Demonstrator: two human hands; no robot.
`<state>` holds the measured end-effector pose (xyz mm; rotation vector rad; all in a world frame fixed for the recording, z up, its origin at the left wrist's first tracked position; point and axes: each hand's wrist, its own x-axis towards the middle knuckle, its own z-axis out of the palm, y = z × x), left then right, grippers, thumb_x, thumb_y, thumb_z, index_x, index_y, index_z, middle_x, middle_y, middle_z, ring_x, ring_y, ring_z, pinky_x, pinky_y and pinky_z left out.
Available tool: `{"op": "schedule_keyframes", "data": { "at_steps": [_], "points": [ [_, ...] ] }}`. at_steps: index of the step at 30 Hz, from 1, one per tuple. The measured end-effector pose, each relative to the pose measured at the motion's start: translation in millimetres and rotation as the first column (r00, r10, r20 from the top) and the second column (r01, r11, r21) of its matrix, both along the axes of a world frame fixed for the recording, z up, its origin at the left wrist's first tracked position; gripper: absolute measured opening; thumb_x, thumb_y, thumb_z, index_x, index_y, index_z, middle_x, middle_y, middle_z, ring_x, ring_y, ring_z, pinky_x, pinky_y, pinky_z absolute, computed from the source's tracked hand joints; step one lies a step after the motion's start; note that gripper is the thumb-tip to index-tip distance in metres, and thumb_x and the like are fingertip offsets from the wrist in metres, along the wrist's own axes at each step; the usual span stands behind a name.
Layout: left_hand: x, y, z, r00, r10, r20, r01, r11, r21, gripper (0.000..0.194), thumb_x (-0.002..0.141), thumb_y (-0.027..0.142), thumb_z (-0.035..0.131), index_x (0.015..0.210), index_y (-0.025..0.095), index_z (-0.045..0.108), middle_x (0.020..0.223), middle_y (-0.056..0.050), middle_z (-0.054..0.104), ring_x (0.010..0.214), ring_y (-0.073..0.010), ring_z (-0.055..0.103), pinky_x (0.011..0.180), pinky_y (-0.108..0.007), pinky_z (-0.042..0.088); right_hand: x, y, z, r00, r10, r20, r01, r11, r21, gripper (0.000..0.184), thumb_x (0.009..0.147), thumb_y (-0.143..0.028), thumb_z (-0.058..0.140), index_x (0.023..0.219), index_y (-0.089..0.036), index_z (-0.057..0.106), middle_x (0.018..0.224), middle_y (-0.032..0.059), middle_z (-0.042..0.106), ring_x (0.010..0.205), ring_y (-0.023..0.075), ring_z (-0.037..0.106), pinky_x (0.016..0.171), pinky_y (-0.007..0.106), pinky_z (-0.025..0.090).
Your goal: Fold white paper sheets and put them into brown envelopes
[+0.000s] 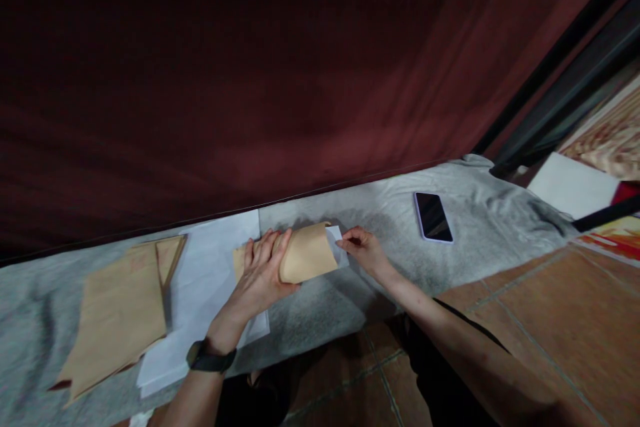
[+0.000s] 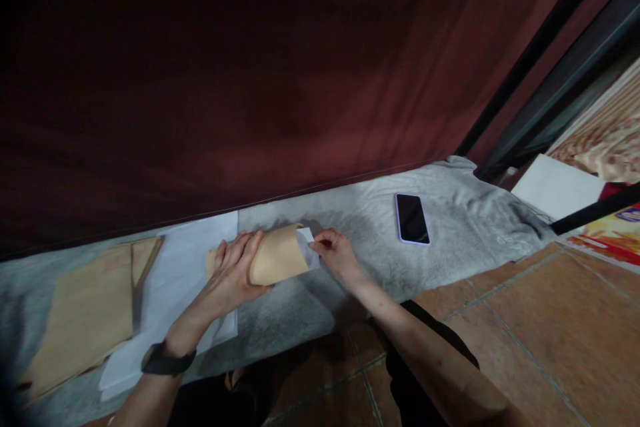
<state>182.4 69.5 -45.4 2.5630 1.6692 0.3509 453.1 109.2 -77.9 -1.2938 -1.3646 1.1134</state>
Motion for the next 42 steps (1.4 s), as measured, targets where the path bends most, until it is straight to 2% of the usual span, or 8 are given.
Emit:
{"op": "schedule_keyframes", "data": {
  "at_steps": [4,7,11,17,24,34,42],
  "points": [
    [7,1,-3.3,1.000,-0.017,0.026,0.017,1.000,-0.007,0.117,0.072,0.047,0.076,0.161,0.024,0.003,0.159,-0.019,0.032,0.149,-0.0409,0.027,0.120,-0.064,0.014,-10,-4,1.8,1.000,-0.015,0.027,0.015,1.000,0.013,0.008,0.075,-0.029,0.068,0.073,-0.022,0.069,0.090,0.0035,0.066,0.083,0.0172,0.063,0.075,0.028,0.052],
    [10,1,-3.4,1.000,-0.024,0.020,0.025,0.999,-0.022,0.118,0.072,0.046,0.076,0.161,0.024,0.003,0.159,-0.019,0.032,0.150,-0.0405,0.026,0.121,-0.063,0.014,-13,-5,4.1,0.999,0.023,0.037,-0.022,0.999,-0.043,0.011,0.078,-0.027,0.061,0.072,-0.021,0.068,0.082,0.0019,0.068,0.075,0.0155,0.064,0.071,0.026,0.051],
    [11,1,-3.4,0.999,-0.031,0.012,0.032,0.999,-0.022,0.118,0.071,0.046,0.077,0.161,0.023,0.004,0.159,-0.019,0.033,0.150,-0.0402,0.026,0.121,-0.063,0.013,-13,-6,2.6,0.999,0.015,0.052,-0.010,0.997,-0.080,0.014,0.079,-0.027,0.057,0.073,-0.021,0.068,0.066,-0.0011,0.066,0.060,0.0143,0.060,0.059,0.024,0.046],
    [10,1,-4.5,0.998,-0.055,-0.007,0.055,0.998,0.017,0.115,0.073,0.046,0.077,0.161,0.025,0.005,0.161,-0.019,0.031,0.150,-0.0409,0.026,0.121,-0.064,0.011,-12,-6,-3.6,0.996,-0.017,0.084,0.024,0.996,-0.083,0.013,0.079,-0.029,0.058,0.073,-0.021,0.066,0.065,-0.0014,0.067,0.059,0.0145,0.060,0.058,0.024,0.045],
    [10,1,-0.4,0.995,-0.089,-0.044,0.092,0.994,0.064,0.106,0.075,0.039,0.076,0.160,0.021,0.015,0.159,-0.021,0.034,0.151,-0.0403,0.025,0.122,-0.063,0.007,-12,-2,-5.4,0.993,-0.003,0.115,0.011,0.998,-0.069,0.014,0.080,-0.031,0.057,0.071,-0.022,0.065,0.065,-0.0017,0.066,0.061,0.0140,0.059,0.059,0.023,0.045],
    [8,3,-5.4,0.992,-0.122,-0.039,0.124,0.990,0.069,0.108,0.077,0.040,0.076,0.161,0.023,0.011,0.161,-0.021,0.030,0.151,-0.0404,0.024,0.122,-0.064,0.009,-13,-3,-1.1,0.977,-0.042,0.207,0.055,0.997,-0.057,0.010,0.079,-0.025,0.061,0.070,-0.023,0.065,0.068,-0.0005,0.069,0.066,0.0161,0.063,0.060,0.023,0.043],
    [11,2,-1.4,0.990,-0.124,-0.062,0.130,0.987,0.094,0.106,0.077,0.039,0.076,0.161,0.020,0.014,0.160,-0.022,0.033,0.151,-0.0402,0.025,0.122,-0.063,0.009,-17,-2,-7.1,0.981,-0.088,0.174,0.098,0.994,-0.048,0.007,0.077,-0.021,0.063,0.072,-0.023,0.058,0.068,-0.0029,0.065,0.063,0.0136,0.060,0.058,0.022,0.042]
  ]
}}
